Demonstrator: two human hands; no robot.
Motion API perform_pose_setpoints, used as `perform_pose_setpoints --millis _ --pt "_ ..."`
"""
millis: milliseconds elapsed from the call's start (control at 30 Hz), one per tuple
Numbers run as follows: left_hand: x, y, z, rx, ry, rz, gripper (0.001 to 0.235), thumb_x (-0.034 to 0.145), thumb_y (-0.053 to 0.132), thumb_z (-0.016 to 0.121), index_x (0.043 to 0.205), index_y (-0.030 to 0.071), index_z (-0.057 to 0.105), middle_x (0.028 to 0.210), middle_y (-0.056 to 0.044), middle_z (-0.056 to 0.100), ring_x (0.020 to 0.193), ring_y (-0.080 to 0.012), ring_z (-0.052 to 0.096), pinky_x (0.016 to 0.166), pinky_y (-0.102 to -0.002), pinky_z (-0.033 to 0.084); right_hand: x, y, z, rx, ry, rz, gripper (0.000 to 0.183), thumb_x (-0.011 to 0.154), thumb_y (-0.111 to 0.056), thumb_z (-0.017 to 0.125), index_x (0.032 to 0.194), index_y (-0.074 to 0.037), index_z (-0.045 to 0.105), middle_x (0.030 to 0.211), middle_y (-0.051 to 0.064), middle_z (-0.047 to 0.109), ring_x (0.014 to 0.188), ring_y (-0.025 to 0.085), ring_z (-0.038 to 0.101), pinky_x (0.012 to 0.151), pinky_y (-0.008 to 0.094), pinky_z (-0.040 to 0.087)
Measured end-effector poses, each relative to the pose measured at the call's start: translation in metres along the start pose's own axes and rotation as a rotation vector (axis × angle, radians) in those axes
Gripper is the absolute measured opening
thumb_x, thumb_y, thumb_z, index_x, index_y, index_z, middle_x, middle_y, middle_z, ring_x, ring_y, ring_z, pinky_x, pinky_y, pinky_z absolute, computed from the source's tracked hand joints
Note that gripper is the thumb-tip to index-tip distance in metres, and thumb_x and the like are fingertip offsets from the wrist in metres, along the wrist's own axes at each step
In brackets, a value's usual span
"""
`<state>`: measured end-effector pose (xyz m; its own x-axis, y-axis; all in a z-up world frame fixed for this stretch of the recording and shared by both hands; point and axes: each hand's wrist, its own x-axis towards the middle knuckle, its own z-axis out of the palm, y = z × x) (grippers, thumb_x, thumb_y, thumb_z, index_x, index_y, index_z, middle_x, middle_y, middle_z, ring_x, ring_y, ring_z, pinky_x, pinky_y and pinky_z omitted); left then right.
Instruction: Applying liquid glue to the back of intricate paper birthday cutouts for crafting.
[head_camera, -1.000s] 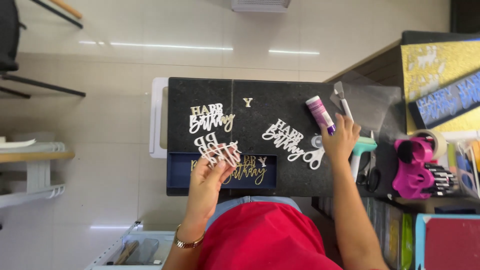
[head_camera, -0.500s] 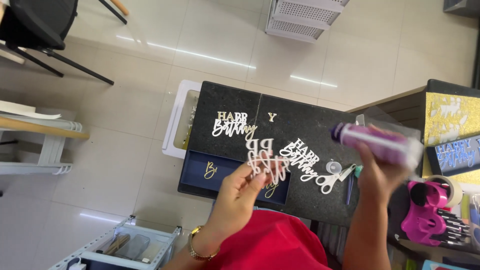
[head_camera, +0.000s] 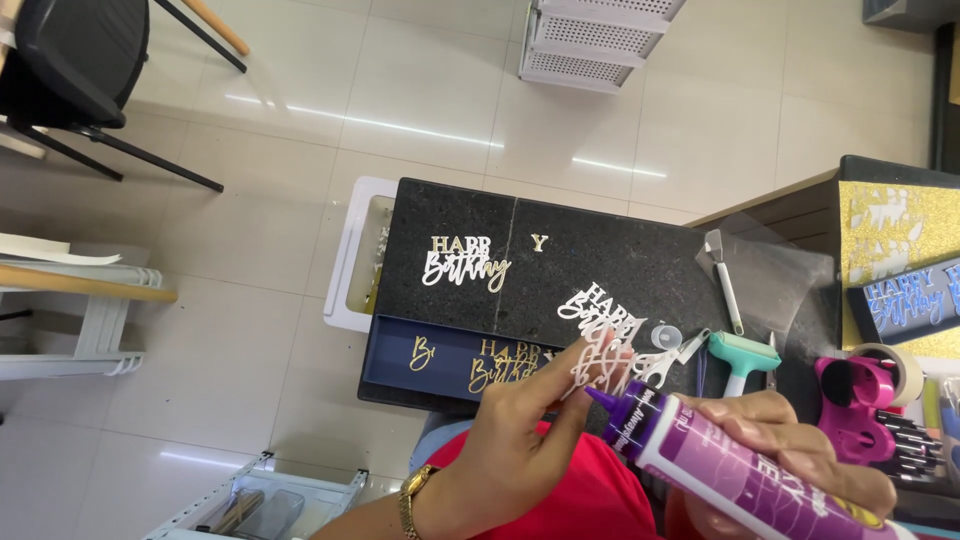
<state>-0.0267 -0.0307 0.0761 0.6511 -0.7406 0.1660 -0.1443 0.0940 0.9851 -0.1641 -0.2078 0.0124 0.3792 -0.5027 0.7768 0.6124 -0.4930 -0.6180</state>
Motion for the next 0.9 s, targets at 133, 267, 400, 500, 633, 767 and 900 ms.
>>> perform_pose_setpoints --millis 133,267,400,500,633,767,900 --pt "-0.001 0.000 0.000 -0.006 -0.019 -0.010 0.047 0.107 0.007 0.048 0.154 0.007 0.043 0.133 -0.010 0.073 0.072 -0.0089 0.062 0.066 -0.025 0.052 -0.005 -0.004 -0.006 -0.079 -0.085 0.049 0.055 0.092 -0.050 0.074 0.131 -0.013 0.061 0.117 0.000 0.071 0.106 0.020 0.072 0.088 0.038 0.075" --pt "-0.003 -0.006 0.001 -0.006 0.008 0.019 0.046 0.108 0.007 0.049 0.153 0.006 0.043 0.134 -0.011 0.072 0.076 -0.0105 0.066 0.070 -0.026 0.056 0.001 -0.007 0.011 -0.033 0.004 0.039 0.040 0.108 -0.046 0.060 0.129 -0.012 0.060 0.111 0.004 0.068 0.099 0.025 0.070 0.081 0.040 0.073" --pt "-0.004 -0.009 0.000 0.002 -0.012 -0.008 0.050 0.106 0.004 0.051 0.156 0.005 0.043 0.088 -0.004 0.068 0.059 -0.0117 0.047 0.059 -0.029 0.046 0.000 -0.008 0.005 -0.042 -0.035 0.085 0.044 0.108 -0.052 0.054 0.127 -0.013 0.059 0.112 0.005 0.069 0.103 0.025 0.071 0.085 0.045 0.074" --pt "-0.002 -0.006 0.000 -0.003 0.000 -0.009 0.047 0.107 0.005 0.051 0.154 0.004 0.045 0.090 -0.004 0.069 0.059 -0.0102 0.045 0.059 -0.027 0.045 0.005 -0.009 -0.002 -0.078 -0.084 0.033 0.060 0.086 -0.040 0.074 0.136 -0.015 0.051 0.116 0.006 0.066 0.103 0.025 0.070 0.086 0.044 0.074" --pt "-0.001 -0.004 0.000 -0.005 0.012 0.027 0.044 0.110 0.009 0.049 0.152 0.000 0.045 0.106 -0.008 0.075 0.068 -0.0101 0.055 0.066 -0.027 0.050 -0.007 -0.003 -0.049 -0.200 -0.258 0.056 0.089 0.069 -0.039 0.084 0.147 -0.023 0.045 0.123 0.006 0.068 0.108 0.023 0.072 0.097 0.039 0.072" --pt "-0.002 -0.007 0.001 -0.003 0.016 0.036 0.043 0.108 0.006 0.050 0.151 -0.002 0.046 0.104 -0.010 0.075 0.065 -0.0106 0.054 0.065 -0.028 0.051 -0.006 0.001 -0.024 -0.164 -0.113 -0.015 0.089 0.066 -0.032 0.082 0.143 -0.022 0.038 0.117 0.007 0.064 0.097 0.027 0.070 0.085 0.042 0.071" --pt "-0.002 -0.009 0.001 0.014 0.021 0.037 0.043 0.109 0.010 0.049 0.151 0.001 0.046 0.113 -0.011 0.076 0.065 -0.0118 0.057 0.065 -0.029 0.050 0.008 -0.008 -0.014 -0.147 -0.160 -0.009 0.076 0.071 -0.035 0.082 0.136 -0.019 0.044 0.119 0.005 0.065 0.103 0.025 0.070 0.088 0.040 0.073"
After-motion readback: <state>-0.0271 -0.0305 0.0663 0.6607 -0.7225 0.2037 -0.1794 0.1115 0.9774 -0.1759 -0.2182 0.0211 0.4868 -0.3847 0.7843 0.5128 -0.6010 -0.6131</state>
